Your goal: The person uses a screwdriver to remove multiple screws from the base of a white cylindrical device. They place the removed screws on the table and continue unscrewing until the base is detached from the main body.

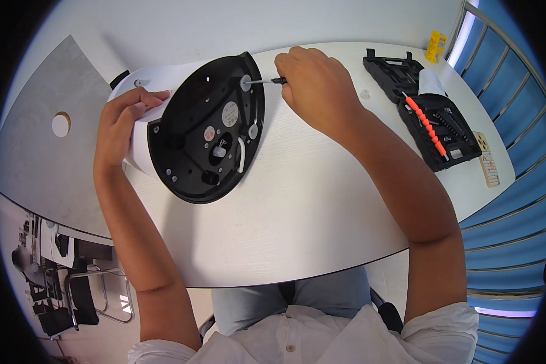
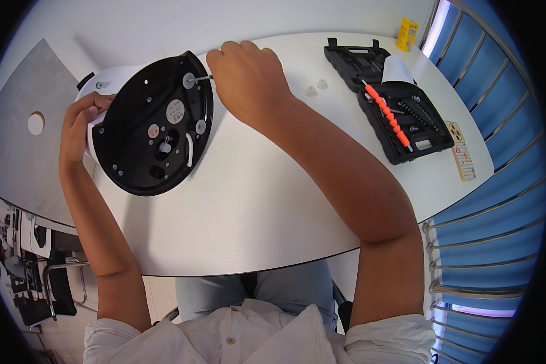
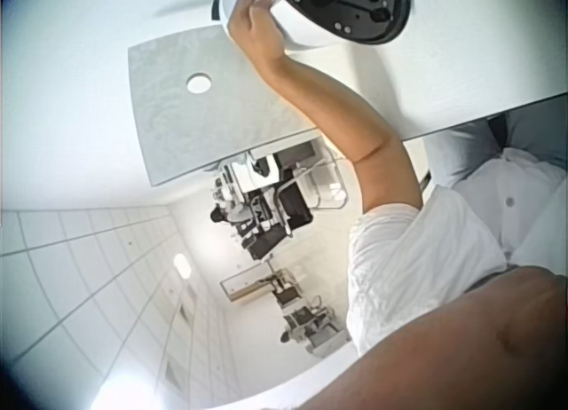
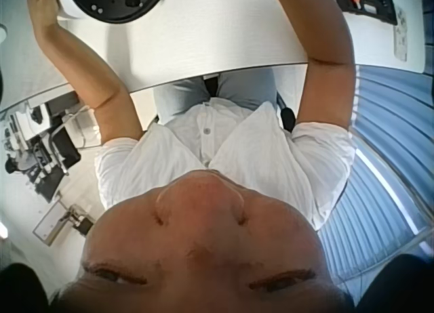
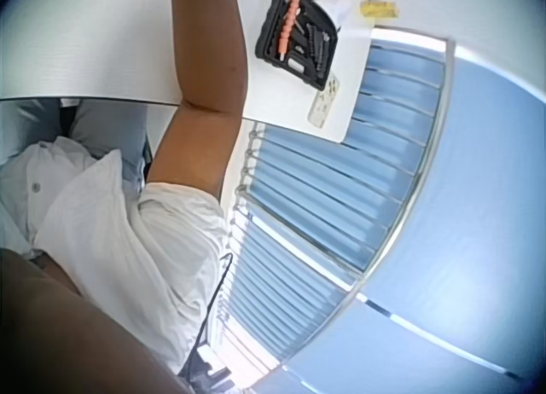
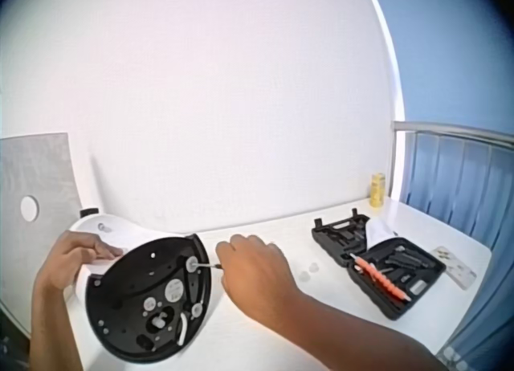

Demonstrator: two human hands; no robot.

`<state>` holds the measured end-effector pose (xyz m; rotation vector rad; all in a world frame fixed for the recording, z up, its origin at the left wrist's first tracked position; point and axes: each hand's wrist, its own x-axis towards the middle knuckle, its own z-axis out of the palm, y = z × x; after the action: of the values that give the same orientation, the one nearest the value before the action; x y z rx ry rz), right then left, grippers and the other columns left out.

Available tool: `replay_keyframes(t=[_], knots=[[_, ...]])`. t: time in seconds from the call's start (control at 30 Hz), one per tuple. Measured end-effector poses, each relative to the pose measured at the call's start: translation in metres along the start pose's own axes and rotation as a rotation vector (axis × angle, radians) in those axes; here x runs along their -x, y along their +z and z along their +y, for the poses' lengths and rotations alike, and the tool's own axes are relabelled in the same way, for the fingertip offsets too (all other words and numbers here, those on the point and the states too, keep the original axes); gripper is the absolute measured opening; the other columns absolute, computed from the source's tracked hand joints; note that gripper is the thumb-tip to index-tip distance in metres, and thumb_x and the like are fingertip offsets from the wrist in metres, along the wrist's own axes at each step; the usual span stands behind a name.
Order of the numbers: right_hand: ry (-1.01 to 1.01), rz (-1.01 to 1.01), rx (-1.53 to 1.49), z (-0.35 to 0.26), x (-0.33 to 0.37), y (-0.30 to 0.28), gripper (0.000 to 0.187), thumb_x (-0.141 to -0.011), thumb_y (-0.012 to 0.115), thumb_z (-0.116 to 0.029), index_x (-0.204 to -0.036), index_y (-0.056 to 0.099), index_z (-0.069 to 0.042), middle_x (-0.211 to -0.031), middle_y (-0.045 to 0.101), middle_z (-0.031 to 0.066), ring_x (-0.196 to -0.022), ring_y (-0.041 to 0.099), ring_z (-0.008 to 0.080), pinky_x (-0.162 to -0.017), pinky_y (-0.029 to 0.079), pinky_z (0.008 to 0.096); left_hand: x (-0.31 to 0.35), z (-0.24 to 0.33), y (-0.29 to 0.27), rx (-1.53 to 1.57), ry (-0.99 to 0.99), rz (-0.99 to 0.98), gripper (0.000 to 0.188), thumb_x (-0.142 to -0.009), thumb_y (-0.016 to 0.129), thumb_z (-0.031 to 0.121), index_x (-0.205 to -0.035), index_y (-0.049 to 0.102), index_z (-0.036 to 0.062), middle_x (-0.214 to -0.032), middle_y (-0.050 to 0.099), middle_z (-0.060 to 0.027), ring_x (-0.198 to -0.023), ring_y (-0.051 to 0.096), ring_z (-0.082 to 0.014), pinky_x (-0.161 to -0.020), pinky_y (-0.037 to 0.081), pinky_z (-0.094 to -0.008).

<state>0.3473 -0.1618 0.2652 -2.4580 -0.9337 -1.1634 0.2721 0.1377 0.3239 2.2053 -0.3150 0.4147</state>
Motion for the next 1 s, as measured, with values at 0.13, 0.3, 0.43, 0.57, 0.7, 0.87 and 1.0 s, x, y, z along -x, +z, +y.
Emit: replay_keyframes(t=[0.13,0.3,0.43,0.57,0.7,0.87,1.0], knots=[[0.073,-0.152,-0.027,-0.005,-0.001,-0.003,0.014,-0.075,0.062,-0.001,-0.085,0.053,-0.007,-0.073,0.055,0.0063,-0.072,0.057,0.0248,-0.059,0.047,0.0375,0.0,-0.002,-0.001,-0.006,0.005,-0.018,0.028,-0.071,0.041,0.015,-0.079,0.062,-0.0018,-0.103,0.069,-0.0176,-0.089,0.062,-0.0228,-0.086,0.045,-0.0282],[-0.014,0.012,0.003,-0.002,0.001,0.007,0.014,-0.072,0.061,0.002,-0.08,0.054,-0.008,-0.068,0.055,0.0053,-0.068,0.057,0.0218,-0.054,0.047,0.0336,0.001,0.0,-0.001,-0.009,0.008,-0.009,0.028,-0.071,0.041,0.015,-0.079,0.062,-0.0016,-0.103,0.069,-0.0177,-0.089,0.062,-0.0229,-0.086,0.045,-0.0283],[-0.04,0.082,0.008,0.0,0.002,0.009,0.015,-0.071,0.062,0.002,-0.08,0.055,-0.008,-0.067,0.052,0.0038,-0.067,0.054,0.0207,-0.051,0.044,0.0319,0.0,0.0,-0.001,0.005,-0.007,-0.01,0.028,-0.071,0.041,0.015,-0.08,0.062,-0.0015,-0.103,0.069,-0.0176,-0.089,0.062,-0.0226,-0.086,0.045,-0.0278],[-0.066,0.099,0.005,-0.001,0.001,0.007,0.017,-0.068,0.063,0.002,-0.079,0.056,-0.01,-0.067,0.05,0.0019,-0.069,0.054,0.0198,-0.051,0.044,0.0323,0.0,0.0,-0.001,0.009,0.013,-0.011,0.028,-0.071,0.041,0.015,-0.08,0.062,-0.0017,-0.103,0.069,-0.0174,-0.09,0.062,-0.0219,-0.086,0.045,-0.0272],[-0.093,0.137,0.031,-0.004,0.002,0.009,0.021,-0.066,0.063,0.004,-0.079,0.055,-0.011,-0.068,0.047,0.0012,-0.068,0.05,0.0195,-0.051,0.038,0.0327,0.001,-0.002,-0.001,0.035,0.005,-0.008,0.028,-0.071,0.041,0.014,-0.08,0.062,-0.002,-0.103,0.069,-0.0171,-0.09,0.062,-0.0215,-0.086,0.045,-0.0269],[-0.127,0.213,0.08,-0.005,0.002,0.011,0.021,-0.066,0.059,0.005,-0.078,0.052,-0.011,-0.07,0.043,0.0017,-0.066,0.047,0.0196,-0.052,0.032,0.0334,0.001,-0.003,-0.002,0.037,0.019,-0.001,0.027,-0.072,0.042,0.014,-0.08,0.062,-0.0016,-0.102,0.07,-0.0155,-0.091,0.061,-0.0208,-0.086,0.044,-0.027],[-0.163,0.272,0.178,-0.009,0.002,0.014,0.02,-0.064,0.063,-0.001,-0.072,0.049,-0.013,-0.067,0.041,0.0,-0.057,0.043,0.0161,-0.05,0.028,0.0301,0.001,-0.003,-0.003,-0.003,0.031,-0.007,0.025,-0.074,0.044,0.013,-0.079,0.063,-0.0013,-0.1,0.07,-0.0134,-0.093,0.061,-0.0208,-0.088,0.043,-0.0281]])
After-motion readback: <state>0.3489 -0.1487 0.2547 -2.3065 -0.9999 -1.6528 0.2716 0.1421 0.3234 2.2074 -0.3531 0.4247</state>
